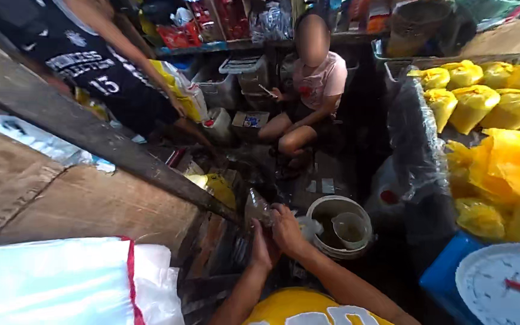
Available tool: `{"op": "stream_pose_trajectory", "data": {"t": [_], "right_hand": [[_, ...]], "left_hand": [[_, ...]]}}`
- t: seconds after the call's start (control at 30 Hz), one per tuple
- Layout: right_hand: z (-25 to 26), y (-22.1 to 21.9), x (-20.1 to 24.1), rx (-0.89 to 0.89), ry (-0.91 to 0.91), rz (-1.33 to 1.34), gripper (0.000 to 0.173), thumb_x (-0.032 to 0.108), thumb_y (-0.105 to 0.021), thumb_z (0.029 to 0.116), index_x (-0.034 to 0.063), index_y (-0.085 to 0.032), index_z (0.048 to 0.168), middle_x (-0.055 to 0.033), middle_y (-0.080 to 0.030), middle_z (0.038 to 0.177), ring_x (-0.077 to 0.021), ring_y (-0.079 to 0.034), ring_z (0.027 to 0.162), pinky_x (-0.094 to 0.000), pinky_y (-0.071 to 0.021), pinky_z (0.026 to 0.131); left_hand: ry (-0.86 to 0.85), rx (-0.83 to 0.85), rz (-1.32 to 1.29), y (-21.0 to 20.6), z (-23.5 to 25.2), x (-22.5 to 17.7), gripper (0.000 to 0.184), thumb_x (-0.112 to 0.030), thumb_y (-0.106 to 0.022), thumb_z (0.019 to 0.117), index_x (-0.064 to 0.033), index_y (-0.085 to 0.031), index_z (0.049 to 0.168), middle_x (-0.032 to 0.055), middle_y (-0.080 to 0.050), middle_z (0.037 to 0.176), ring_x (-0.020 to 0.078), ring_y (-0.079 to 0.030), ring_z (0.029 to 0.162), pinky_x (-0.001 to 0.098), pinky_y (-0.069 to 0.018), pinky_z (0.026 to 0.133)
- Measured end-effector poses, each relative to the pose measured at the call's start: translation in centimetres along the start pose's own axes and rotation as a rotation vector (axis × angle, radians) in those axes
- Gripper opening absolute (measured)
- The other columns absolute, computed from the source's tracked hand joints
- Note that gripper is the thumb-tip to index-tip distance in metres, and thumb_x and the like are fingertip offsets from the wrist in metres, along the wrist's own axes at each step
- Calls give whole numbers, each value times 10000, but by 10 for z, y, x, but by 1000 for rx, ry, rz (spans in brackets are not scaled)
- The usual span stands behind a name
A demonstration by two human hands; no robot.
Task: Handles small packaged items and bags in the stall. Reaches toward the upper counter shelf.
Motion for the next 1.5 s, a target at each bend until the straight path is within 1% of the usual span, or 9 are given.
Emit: {"op": "stream_pose_trajectory", "data": {"t": [0.13, 0.37, 0.57, 0.67, 0.77, 0.93, 1.1, 1.3, 1.5], "right_hand": [[5, 42, -36, -102, -57, -81, 296, 11, -549, 949, -94, -668, 1199, -294, -555, 1404, -447, -533, 1316, -583, -446, 1077], [23, 79, -37, -123, 19, -370, 299, 11, -562, 960, -26, -698, 1224, -305, -578, 1361, -493, -521, 1300, -657, -426, 1026], [39, 115, -26, -128, 52, -432, 320, -49, -560, 951, 1, -716, 1225, -313, -579, 1354, -505, -521, 1298, -656, -440, 1022], [59, 143, -23, -147, 89, -142, 293, 34, -538, 1013, -60, -659, 1263, -304, -571, 1365, -433, -600, 1236, -580, -499, 1030], [74, 173, -22, -207, 49, 440, 307, 79, -476, 1041, -91, -570, 1278, -169, -650, 1179, -171, -675, 1014, -345, -578, 910], [107, 191, -24, -218, 50, 867, 252, 102, -436, 1027, 56, -610, 1204, -25, -705, 990, -120, -688, 878, -345, -605, 799], [175, 186, -23, -107, 8, 709, 263, 71, -417, 1021, 59, -613, 1195, -18, -688, 959, -90, -670, 854, -308, -591, 771], [283, 170, -13, 104, 50, 408, 212, 46, -517, 996, -38, -647, 1141, -73, -691, 949, -101, -663, 871, -322, -572, 834], [362, 171, -9, 49, 88, 209, 241, 31, -525, 997, -44, -669, 1176, -144, -700, 1053, -165, -671, 983, -403, -551, 909]], "left_hand": [[37, 48, -6, -34, 41, -4, 797, -676, -75, 1026, -109, -432, 1457, 110, -677, 1215, 223, -672, 1080, 433, -578, 889], [6, 108, 11, -73, 103, -5, 712, -630, -194, 1057, -119, -417, 1501, 119, -579, 1394, 230, -568, 1258, 463, -495, 1019], [-200, 347, -165, -126, 142, -64, 541, -508, -211, 1096, -124, -537, 1291, 39, -685, 1063, 134, -677, 967, 349, -578, 852], [-299, 308, -143, -134, 162, -105, 668, -633, -174, 1050, -135, -562, 1269, 40, -701, 1024, 135, -685, 907, 334, -588, 790], [-301, 401, -13, -148, 207, -138, 868, -750, -92, 986, -151, -494, 1469, 94, -684, 1244, 202, -677, 1050, 401, -579, 858], [-282, 337, 238, -159, 254, -212, 785, -664, -67, 1039, -126, -480, 1434, 61, -669, 1086, 132, -648, 811, 298, -554, 696], [-258, 385, 483, -145, 279, -277, 735, -625, -113, 1062, -146, -418, 1528, 119, -643, 1300, 202, -652, 1069, 373, -535, 889], [-331, 409, 406, -81, 313, -329, 704, -545, -59, 1066, -153, -436, 1513, 86, -669, 1275, 216, -669, 1096, 418, -561, 914], [-143, 16, 517, 25, 363, -311, 545, -468, -275, 1097, -136, -489, 1472, 83, -672, 1242, 164, -658, 1004, 343, -530, 844]]}}
Point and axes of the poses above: each hand's wrist, its own z-axis towards the middle knuckle, its own y-axis out of the back of the hand, x = y × z, the point moved 10 cm from there along z, towards the middle knuckle
